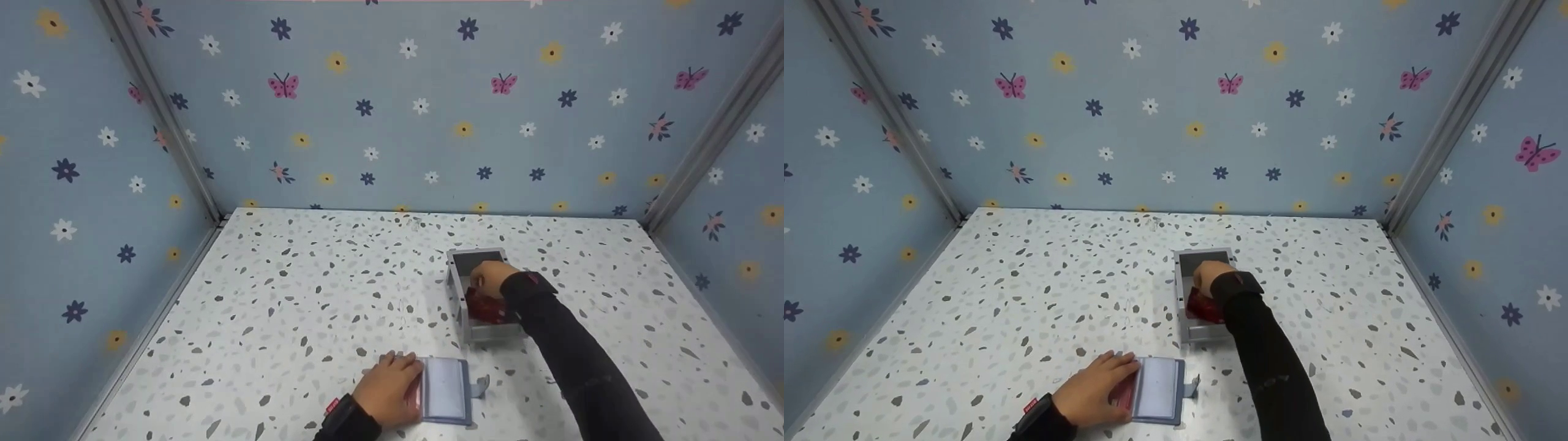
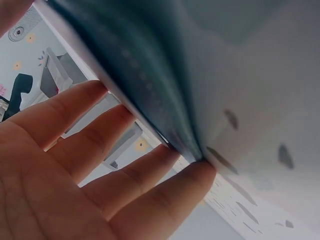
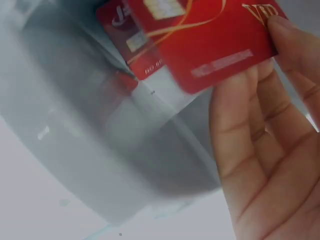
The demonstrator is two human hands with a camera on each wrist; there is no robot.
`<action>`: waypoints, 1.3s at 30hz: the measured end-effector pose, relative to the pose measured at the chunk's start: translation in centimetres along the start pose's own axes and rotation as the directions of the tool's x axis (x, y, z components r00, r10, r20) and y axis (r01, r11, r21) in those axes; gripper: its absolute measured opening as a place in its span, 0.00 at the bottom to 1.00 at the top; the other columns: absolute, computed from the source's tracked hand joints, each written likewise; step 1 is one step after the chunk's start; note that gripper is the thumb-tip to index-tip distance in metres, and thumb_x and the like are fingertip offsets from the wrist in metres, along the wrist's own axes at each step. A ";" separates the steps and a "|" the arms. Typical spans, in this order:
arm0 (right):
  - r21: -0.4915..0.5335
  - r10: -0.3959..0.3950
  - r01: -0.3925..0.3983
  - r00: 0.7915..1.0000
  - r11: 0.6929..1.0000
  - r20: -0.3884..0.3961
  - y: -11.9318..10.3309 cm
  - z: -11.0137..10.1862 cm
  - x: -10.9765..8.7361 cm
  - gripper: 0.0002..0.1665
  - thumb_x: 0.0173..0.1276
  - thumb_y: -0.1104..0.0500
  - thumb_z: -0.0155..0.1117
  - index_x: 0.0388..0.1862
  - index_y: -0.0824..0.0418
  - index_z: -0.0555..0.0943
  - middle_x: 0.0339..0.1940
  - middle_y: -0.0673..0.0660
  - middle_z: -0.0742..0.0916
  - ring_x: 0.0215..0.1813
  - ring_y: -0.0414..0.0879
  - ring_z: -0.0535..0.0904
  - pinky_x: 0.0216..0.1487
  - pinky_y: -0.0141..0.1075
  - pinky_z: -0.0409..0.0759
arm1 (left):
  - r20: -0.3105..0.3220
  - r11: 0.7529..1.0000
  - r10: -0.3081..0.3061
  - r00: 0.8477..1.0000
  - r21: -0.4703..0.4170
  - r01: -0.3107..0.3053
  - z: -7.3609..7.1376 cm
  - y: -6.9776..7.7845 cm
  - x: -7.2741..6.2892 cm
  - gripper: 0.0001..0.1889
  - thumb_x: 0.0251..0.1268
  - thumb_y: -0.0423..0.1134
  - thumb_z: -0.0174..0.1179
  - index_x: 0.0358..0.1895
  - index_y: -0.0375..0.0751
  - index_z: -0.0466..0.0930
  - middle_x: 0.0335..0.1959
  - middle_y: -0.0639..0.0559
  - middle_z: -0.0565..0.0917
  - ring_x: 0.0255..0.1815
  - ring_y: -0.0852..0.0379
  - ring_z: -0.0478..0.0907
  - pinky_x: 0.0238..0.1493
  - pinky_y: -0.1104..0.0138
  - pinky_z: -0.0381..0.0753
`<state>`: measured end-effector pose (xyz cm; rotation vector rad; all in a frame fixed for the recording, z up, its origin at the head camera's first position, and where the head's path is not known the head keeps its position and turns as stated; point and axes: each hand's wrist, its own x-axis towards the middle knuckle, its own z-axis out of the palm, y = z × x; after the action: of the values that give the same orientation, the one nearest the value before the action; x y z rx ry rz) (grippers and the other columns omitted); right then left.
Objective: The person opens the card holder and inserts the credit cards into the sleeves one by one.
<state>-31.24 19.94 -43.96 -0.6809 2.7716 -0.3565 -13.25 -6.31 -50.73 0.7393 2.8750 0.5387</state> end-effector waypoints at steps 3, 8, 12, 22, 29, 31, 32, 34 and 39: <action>0.064 -0.001 0.004 0.999 0.998 -0.044 0.7 -0.4 -0.5 0.03 0.66 0.67 0.69 0.37 0.67 0.84 0.33 0.60 0.87 0.37 0.54 0.81 0.46 0.51 0.83 | -0.003 1.000 -0.001 1.000 0.010 0.001 0.0 0.0 -0.1 0.42 0.43 0.44 0.78 0.69 0.43 0.79 0.71 0.43 0.78 0.70 0.31 0.72 0.61 0.33 0.78; 0.191 0.006 0.027 0.985 0.981 -0.170 1.3 -1.1 -1.5 0.03 0.71 0.67 0.63 0.36 0.67 0.78 0.32 0.58 0.83 0.36 0.51 0.78 0.43 0.49 0.80 | -0.001 1.000 -0.008 1.000 0.016 0.008 0.0 0.0 -0.1 0.42 0.43 0.45 0.78 0.70 0.43 0.79 0.71 0.43 0.78 0.70 0.31 0.72 0.59 0.33 0.78; 0.286 0.031 0.038 0.972 0.957 -0.233 1.0 -1.9 -2.7 0.05 0.74 0.67 0.61 0.36 0.65 0.74 0.30 0.57 0.81 0.31 0.47 0.75 0.36 0.42 0.76 | -0.001 1.000 -0.012 1.000 0.011 0.012 0.0 0.0 0.0 0.42 0.43 0.45 0.78 0.70 0.43 0.79 0.71 0.42 0.78 0.70 0.31 0.72 0.59 0.32 0.78; 0.457 0.063 0.098 0.944 0.884 -0.324 -0.8 -0.2 -5.9 0.08 0.74 0.67 0.66 0.34 0.64 0.75 0.25 0.51 0.78 0.26 0.42 0.71 0.26 0.33 0.71 | 0.001 1.000 -0.022 1.000 -0.004 0.022 -0.2 0.1 0.0 0.41 0.43 0.43 0.76 0.69 0.43 0.79 0.71 0.42 0.78 0.71 0.30 0.72 0.58 0.30 0.77; 0.578 0.030 0.174 0.945 0.797 -0.326 -1.8 3.8 -8.4 0.10 0.72 0.66 0.70 0.34 0.65 0.76 0.26 0.53 0.85 0.26 0.39 0.77 0.26 0.30 0.78 | -0.016 1.000 -0.006 1.000 0.013 0.006 0.1 0.1 0.0 0.40 0.45 0.45 0.77 0.69 0.43 0.80 0.70 0.42 0.79 0.70 0.30 0.73 0.57 0.31 0.79; 0.615 0.020 0.194 0.946 0.764 -0.323 -2.0 5.0 -9.1 0.10 0.71 0.66 0.70 0.34 0.66 0.76 0.26 0.54 0.86 0.26 0.38 0.79 0.26 0.31 0.81 | -0.022 1.000 0.000 1.000 0.018 0.000 0.3 0.0 0.0 0.39 0.46 0.45 0.76 0.68 0.43 0.80 0.69 0.43 0.79 0.69 0.30 0.73 0.57 0.32 0.79; 0.639 0.021 0.199 0.948 0.744 -0.319 -2.1 5.5 -9.3 0.10 0.71 0.67 0.70 0.34 0.66 0.76 0.27 0.55 0.86 0.26 0.39 0.80 0.26 0.32 0.82 | -0.024 1.000 0.002 1.000 0.018 -0.002 0.3 0.0 -0.1 0.39 0.46 0.45 0.77 0.68 0.43 0.80 0.69 0.43 0.79 0.69 0.30 0.74 0.57 0.32 0.80; 0.676 0.025 0.208 0.948 0.707 -0.317 -2.3 6.4 -9.8 0.10 0.71 0.67 0.69 0.34 0.67 0.76 0.26 0.56 0.86 0.25 0.39 0.80 0.25 0.33 0.84 | -0.022 1.000 0.002 1.000 0.016 -0.001 0.3 0.0 -0.1 0.39 0.46 0.45 0.77 0.69 0.43 0.80 0.70 0.42 0.79 0.69 0.31 0.73 0.58 0.33 0.79; 0.741 0.045 0.225 0.945 0.632 -0.325 -2.9 8.0 -10.6 0.09 0.72 0.69 0.68 0.34 0.70 0.76 0.27 0.58 0.86 0.23 0.38 0.81 0.25 0.33 0.84 | -0.016 1.000 -0.003 1.000 0.006 0.003 0.2 0.1 -0.1 0.41 0.45 0.44 0.77 0.69 0.43 0.79 0.70 0.42 0.78 0.70 0.31 0.72 0.61 0.33 0.78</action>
<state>-18.51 21.13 -48.50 -0.5489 2.4404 -1.6948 -13.07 -6.23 -50.93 0.7347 2.8928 0.5380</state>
